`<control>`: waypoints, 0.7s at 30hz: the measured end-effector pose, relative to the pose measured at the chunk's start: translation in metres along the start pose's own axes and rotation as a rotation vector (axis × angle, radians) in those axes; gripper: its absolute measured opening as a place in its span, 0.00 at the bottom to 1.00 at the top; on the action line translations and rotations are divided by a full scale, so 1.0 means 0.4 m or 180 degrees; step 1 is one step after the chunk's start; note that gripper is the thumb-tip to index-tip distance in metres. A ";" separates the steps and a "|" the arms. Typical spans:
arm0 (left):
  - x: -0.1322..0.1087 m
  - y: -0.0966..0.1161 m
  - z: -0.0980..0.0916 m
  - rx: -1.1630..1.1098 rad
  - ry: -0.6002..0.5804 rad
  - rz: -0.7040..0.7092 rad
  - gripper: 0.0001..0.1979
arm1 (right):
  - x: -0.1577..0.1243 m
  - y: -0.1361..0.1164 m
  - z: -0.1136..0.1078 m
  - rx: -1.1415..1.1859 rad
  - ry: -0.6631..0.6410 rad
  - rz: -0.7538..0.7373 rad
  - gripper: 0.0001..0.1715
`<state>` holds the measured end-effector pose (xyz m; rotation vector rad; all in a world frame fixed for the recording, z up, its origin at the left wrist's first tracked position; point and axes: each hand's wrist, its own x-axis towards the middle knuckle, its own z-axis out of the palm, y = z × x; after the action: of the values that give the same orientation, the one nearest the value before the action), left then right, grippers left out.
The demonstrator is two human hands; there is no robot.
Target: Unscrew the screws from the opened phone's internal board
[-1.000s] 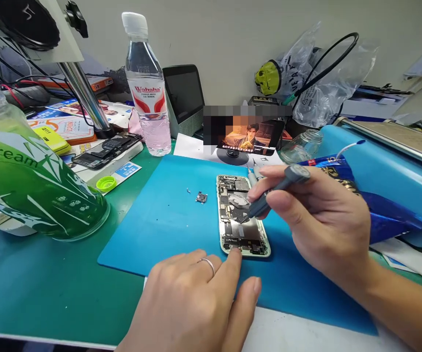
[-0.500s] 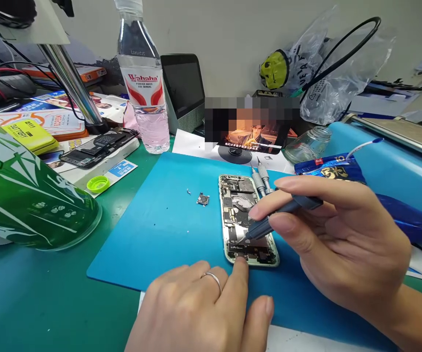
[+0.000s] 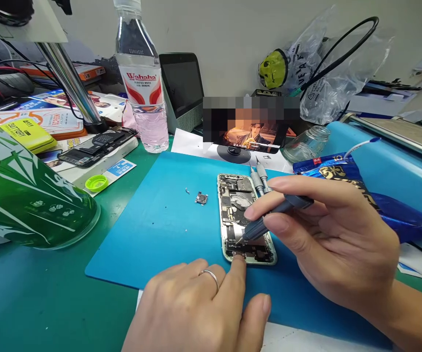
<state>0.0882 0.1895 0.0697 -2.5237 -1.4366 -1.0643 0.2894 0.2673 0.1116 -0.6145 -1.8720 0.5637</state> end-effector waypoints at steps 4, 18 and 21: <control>0.000 -0.001 -0.002 0.0018 -0.0016 0.0003 0.22 | -0.001 -0.003 -0.002 0.0019 -0.0073 0.0083 0.30; -0.007 -0.033 -0.013 -0.0280 -0.0074 0.0279 0.08 | 0.010 -0.009 0.007 0.0151 0.0103 0.0232 0.26; -0.007 -0.026 -0.017 -0.0342 -0.0025 0.0054 0.07 | 0.009 -0.011 0.005 0.0217 0.0177 0.0309 0.25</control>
<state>0.0755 0.1910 0.0702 -2.6101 -1.3937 -1.1604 0.2855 0.2659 0.1160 -0.6720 -1.7707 0.6644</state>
